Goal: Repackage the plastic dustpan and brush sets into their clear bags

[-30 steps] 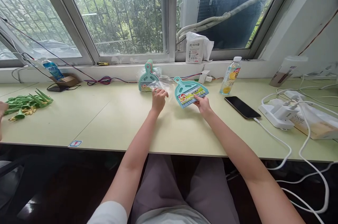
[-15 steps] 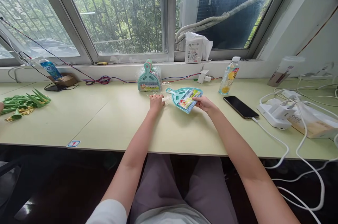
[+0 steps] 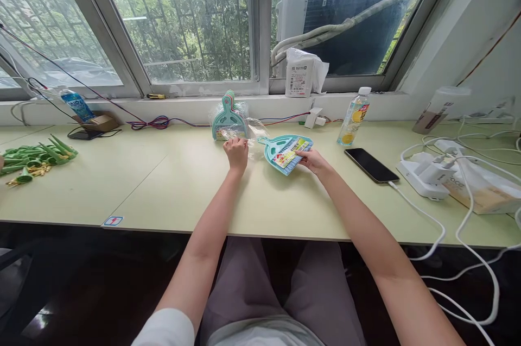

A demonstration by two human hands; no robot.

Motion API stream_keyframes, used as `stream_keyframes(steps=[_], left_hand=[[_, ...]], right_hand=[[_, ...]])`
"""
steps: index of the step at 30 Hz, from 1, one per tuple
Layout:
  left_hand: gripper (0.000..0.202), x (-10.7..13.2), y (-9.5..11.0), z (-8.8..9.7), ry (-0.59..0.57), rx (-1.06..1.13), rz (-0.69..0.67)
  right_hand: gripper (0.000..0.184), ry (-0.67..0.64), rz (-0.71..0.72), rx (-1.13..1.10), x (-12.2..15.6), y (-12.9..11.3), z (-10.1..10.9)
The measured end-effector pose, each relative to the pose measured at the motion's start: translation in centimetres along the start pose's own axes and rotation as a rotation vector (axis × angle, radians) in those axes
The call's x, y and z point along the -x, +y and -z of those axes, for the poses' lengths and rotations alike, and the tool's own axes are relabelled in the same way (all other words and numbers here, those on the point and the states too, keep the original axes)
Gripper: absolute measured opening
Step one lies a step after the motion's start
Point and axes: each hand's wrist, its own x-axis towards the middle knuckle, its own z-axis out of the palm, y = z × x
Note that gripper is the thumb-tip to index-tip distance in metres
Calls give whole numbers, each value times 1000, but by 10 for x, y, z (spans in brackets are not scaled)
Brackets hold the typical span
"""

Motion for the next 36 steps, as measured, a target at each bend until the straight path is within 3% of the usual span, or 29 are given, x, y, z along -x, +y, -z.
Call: stream_keyframes(steps=[4, 7, 9, 11, 13, 15, 18, 25, 28, 33, 36], left_hand=[[29, 4, 13, -1, 0, 135, -83], [24, 8, 27, 2, -13, 263, -121], [29, 9, 35, 5, 58, 345, -39], [52, 6, 38, 7, 170, 465, 135], [66, -2, 34, 8, 187, 683, 306], [64, -10, 25, 6, 18, 980, 381], [59, -16, 14, -2, -302, 1317, 363], [52, 2, 30, -12, -760, 1382, 347], [54, 7, 40, -10, -793, 1438, 299], [54, 9, 46, -12, -631, 1471, 257], [60, 12, 47, -15, -691, 1411, 264]], right_hand=[[17, -102, 40, -17, 5, 7, -15], [18, -99, 100, -48, 9, 12, -24], [19, -78, 143, -73, 11, 13, -28], [21, -74, 171, -90, 12, 14, -30], [23, -82, 183, -92, 13, 14, -30], [24, -100, 186, -87, 13, 14, -31], [26, -126, 190, -84, 13, 15, -32], [26, -21, 244, -170, 13, 10, -33], [25, -21, 256, -183, 14, 8, -33], [24, -21, 246, -190, 16, 9, -37], [24, 24, 251, -185, 16, 9, -37]])
